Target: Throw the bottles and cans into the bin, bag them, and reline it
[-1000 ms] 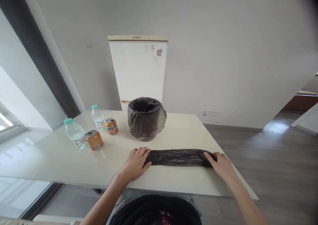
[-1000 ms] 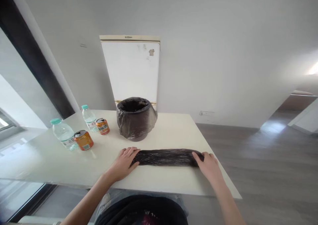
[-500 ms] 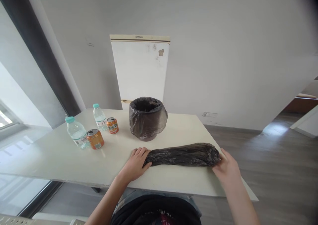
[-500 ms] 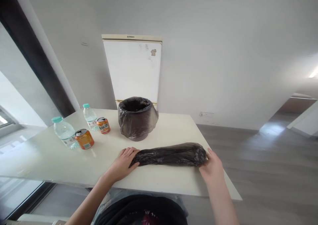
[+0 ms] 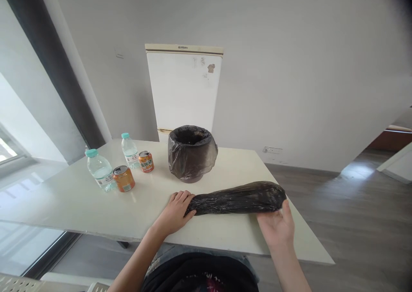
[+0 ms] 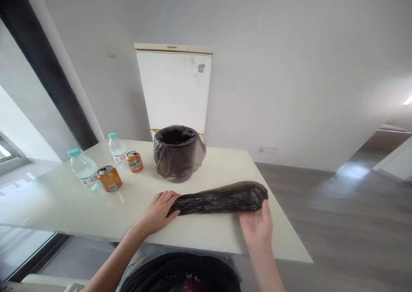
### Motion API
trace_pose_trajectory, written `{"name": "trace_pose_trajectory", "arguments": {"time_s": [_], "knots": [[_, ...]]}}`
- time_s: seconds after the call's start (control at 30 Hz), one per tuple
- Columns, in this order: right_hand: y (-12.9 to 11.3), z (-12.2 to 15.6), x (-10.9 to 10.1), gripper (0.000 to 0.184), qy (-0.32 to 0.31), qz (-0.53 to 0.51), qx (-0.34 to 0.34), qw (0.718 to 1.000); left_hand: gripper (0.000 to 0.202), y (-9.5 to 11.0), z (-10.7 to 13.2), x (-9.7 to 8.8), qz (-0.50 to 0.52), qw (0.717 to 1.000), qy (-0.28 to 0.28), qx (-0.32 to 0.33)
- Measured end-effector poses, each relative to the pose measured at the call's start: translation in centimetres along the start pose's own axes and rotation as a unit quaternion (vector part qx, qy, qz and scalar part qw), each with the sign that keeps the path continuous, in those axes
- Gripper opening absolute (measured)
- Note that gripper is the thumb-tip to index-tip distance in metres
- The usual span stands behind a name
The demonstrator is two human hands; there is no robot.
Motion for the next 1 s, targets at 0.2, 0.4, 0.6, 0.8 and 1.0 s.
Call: {"name": "trace_pose_trajectory", "arguments": {"time_s": [0.2, 0.4, 0.6, 0.8, 1.0], "knots": [[2.8, -0.6, -1.4, 0.043, 0.118, 0.111, 0.069, 0.984, 0.042, 0.0, 0.0, -0.1, 0.005, 1.000, -0.001, 0.001], [1.6, -1.8, -1.6, 0.040, 0.211, 0.071, 0.002, 0.975, 0.042, -0.2, 0.1, 0.1, 0.002, 1.000, 0.002, 0.006], [1.2, -1.8, -0.7, 0.044, 0.157, 0.108, -0.020, 0.982, 0.042, -0.1, 0.1, 0.0, -0.004, 1.000, 0.007, 0.008], [-0.7, 0.2, 1.3, 0.051, 0.118, 0.268, -0.182, 0.939, 0.043, 0.0, 0.1, -0.1, -0.001, 1.000, 0.012, 0.012], [0.7, 4.1, 9.7, 0.058, -0.222, 0.525, -0.335, 0.750, 0.042, 0.2, 0.1, -0.4, -0.002, 1.000, 0.011, 0.009]]}}
Point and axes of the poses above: each hand's wrist, its own z-axis away from the middle knuckle, its own x-axis out of the palm, y = z × x, the point moved 8 cm from there along -z, towards the middle knuckle, and after that the axes turned 5 degrees about -x, right-handed, at the moved point
